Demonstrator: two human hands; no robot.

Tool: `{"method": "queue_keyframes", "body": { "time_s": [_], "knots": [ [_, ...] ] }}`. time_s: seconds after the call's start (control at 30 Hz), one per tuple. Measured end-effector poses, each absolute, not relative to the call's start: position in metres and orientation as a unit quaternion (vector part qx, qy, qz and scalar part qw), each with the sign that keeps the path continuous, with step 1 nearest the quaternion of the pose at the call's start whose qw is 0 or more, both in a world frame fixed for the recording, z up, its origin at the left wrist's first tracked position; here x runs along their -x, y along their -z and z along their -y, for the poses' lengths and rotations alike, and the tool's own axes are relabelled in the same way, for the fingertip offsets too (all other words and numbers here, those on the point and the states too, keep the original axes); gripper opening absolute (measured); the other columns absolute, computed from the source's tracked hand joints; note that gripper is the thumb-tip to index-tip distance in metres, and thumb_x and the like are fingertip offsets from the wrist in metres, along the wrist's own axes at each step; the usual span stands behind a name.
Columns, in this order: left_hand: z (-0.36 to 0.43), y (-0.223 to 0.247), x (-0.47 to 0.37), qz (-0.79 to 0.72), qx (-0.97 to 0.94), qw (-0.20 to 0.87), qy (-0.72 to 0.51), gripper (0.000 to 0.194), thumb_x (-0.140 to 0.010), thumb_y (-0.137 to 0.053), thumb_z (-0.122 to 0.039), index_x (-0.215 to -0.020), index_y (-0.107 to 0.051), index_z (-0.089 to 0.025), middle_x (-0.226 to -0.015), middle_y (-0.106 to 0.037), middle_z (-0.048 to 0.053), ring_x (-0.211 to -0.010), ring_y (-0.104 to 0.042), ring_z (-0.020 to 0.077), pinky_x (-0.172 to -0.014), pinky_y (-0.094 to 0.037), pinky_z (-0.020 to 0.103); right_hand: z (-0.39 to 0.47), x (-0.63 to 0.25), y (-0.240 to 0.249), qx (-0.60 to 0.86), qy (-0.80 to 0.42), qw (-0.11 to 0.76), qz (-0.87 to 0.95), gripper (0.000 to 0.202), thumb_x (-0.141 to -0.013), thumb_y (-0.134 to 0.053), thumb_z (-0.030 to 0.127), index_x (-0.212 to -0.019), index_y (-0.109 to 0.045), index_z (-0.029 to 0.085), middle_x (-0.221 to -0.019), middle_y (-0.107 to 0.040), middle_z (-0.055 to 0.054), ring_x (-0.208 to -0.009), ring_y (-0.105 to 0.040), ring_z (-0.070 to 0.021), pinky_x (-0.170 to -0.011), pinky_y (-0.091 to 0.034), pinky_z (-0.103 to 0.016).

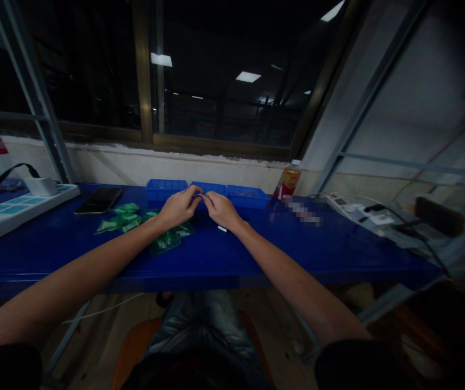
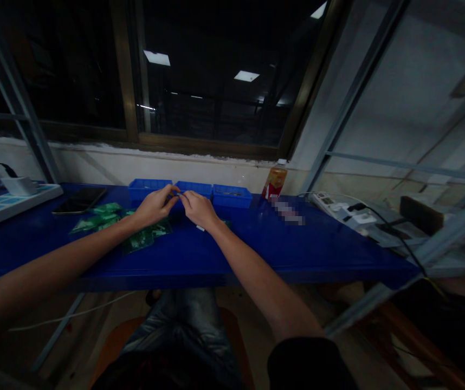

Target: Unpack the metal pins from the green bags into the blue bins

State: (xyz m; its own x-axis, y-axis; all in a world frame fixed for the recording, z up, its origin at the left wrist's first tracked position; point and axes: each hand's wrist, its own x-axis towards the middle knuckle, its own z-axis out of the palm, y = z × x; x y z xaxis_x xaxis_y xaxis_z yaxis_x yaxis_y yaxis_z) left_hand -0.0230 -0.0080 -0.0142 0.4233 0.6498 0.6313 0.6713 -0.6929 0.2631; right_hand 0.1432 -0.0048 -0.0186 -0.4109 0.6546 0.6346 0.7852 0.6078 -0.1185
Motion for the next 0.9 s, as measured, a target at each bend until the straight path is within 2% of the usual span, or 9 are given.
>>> {"method": "queue_keyframes", "body": {
  "time_s": [0.2,0.33,0.43,0.57,0.77,0.9],
  "knots": [
    [0.0062,0.0139,0.0249,0.404,0.841,0.035,0.358,0.022,-0.086,-0.041,-0.032,-0.103,-0.049,-0.02,-0.088,-0.063,0.004,-0.076,-0.059,0.0165,-0.066,-0.042,0.027,0.0042,-0.1435,0.0177,0.425,0.085,0.34,0.835,0.031,-0.092,-0.027,0.03,-0.08,-0.053,0.019,-0.077,-0.059,-0.003,-0.073,-0.054,-0.0138,-0.067,-0.036,-0.023],
    [0.0064,0.012,0.0259,0.425,0.834,0.047,0.35,0.022,-0.087,-0.037,-0.032,-0.099,-0.051,-0.02,-0.088,-0.064,0.005,-0.076,-0.059,0.0174,-0.065,-0.04,0.027,0.005,-0.1442,0.0178,0.424,0.064,0.364,0.827,0.025,-0.089,-0.036,0.037,-0.097,-0.052,0.019,-0.073,-0.058,-0.001,-0.068,-0.054,-0.0136,-0.064,-0.036,-0.023],
    [0.0064,0.0111,0.0262,0.431,0.834,0.051,0.342,0.023,-0.088,-0.034,-0.032,-0.094,-0.053,-0.02,-0.084,-0.064,0.005,-0.074,-0.059,0.0176,-0.064,-0.039,0.027,0.0056,-0.1447,0.0182,0.427,0.059,0.364,0.825,0.027,-0.084,-0.045,0.036,-0.105,-0.05,0.02,-0.069,-0.057,0.001,-0.065,-0.053,-0.0133,-0.062,-0.036,-0.022],
    [0.0055,0.0115,0.0265,0.435,0.837,0.058,0.326,0.027,-0.089,-0.031,-0.034,-0.087,-0.054,-0.02,-0.076,-0.063,0.005,-0.069,-0.058,0.018,-0.061,-0.037,0.027,0.0069,-0.1445,0.0179,0.411,0.069,0.354,0.837,0.02,-0.085,-0.044,0.032,-0.098,-0.054,0.02,-0.075,-0.059,-0.001,-0.069,-0.054,-0.0133,-0.063,-0.036,-0.022],
    [0.0046,0.0118,0.0261,0.416,0.852,0.057,0.313,0.033,-0.09,-0.029,-0.035,-0.078,-0.055,-0.018,-0.074,-0.063,0.005,-0.068,-0.058,0.0173,-0.062,-0.038,0.026,0.0058,-0.1442,0.0185,0.407,0.086,0.351,0.839,0.022,-0.089,-0.037,0.032,-0.088,-0.054,0.019,-0.081,-0.061,-0.002,-0.075,-0.055,-0.0141,-0.066,-0.035,-0.023],
    [0.0061,0.0124,0.0252,0.405,0.853,0.043,0.328,0.028,-0.088,-0.034,-0.033,-0.092,-0.057,-0.019,-0.08,-0.065,0.005,-0.069,-0.059,0.0169,-0.062,-0.04,0.026,0.0043,-0.1447,0.0185,0.413,0.091,0.345,0.838,0.024,-0.09,-0.034,0.031,-0.081,-0.053,0.019,-0.078,-0.059,-0.002,-0.073,-0.054,-0.0137,-0.065,-0.034,-0.023]
  ]
}}
